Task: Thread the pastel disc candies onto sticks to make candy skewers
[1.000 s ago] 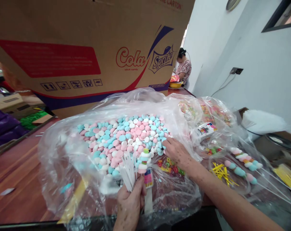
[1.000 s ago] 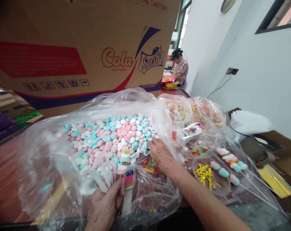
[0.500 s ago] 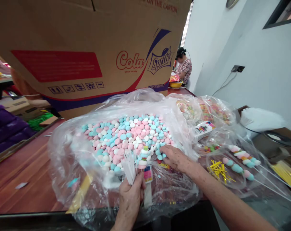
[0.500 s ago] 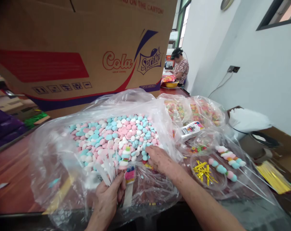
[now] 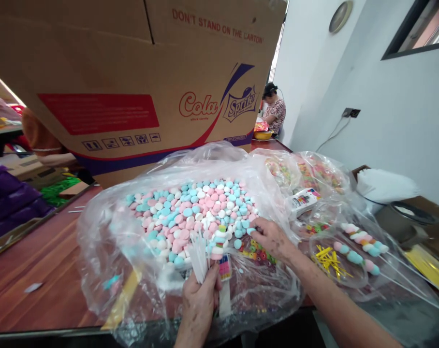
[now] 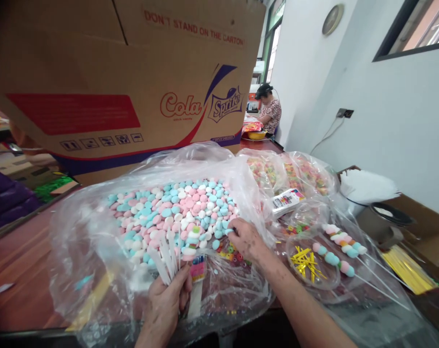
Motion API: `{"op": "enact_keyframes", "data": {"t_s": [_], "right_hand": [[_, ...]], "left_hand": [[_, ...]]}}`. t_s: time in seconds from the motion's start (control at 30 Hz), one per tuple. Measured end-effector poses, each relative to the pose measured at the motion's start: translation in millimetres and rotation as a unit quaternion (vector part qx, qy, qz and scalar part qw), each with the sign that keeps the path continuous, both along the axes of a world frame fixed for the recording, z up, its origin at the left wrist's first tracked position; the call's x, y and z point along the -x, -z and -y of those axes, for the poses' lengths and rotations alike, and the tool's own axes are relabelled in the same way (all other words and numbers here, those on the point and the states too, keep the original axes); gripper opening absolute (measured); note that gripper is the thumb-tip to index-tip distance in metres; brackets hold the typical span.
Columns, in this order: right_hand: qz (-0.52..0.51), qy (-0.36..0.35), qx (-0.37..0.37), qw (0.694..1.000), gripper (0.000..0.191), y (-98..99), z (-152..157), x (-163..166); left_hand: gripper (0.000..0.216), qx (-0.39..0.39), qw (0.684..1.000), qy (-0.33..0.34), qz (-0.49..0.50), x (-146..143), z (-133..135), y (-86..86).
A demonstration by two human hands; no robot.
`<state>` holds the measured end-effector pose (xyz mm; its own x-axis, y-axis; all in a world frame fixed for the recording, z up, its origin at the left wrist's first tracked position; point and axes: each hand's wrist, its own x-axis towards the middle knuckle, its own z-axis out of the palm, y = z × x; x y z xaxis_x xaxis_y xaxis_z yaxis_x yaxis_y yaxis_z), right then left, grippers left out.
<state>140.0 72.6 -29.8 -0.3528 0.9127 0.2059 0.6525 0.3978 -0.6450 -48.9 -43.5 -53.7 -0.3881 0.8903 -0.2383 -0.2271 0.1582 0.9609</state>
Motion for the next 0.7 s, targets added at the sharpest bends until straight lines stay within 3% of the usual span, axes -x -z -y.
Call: {"op": "enact_keyframes", "data": {"t_s": [0.23,0.4,0.7], "right_hand": [[0.038,0.04,-0.007,0.998,0.029,-7.7,-9.5,-2.4],[0.126,0.028,-0.022,0.991,0.025,-5.0,-12.1,-0.9],[0.311,0.031,-0.055,0.948,0.029,1.1,12.7,27.6]], "left_hand": [[0.042,0.02,1.0,0.005,0.006,1.0,-1.6,4.5],[0.044,0.02,1.0,0.005,0.012,1.7,-2.2,6.1],[0.039,0.023,1.0,0.005,0.007,2.1,1.0,3.5]]}}
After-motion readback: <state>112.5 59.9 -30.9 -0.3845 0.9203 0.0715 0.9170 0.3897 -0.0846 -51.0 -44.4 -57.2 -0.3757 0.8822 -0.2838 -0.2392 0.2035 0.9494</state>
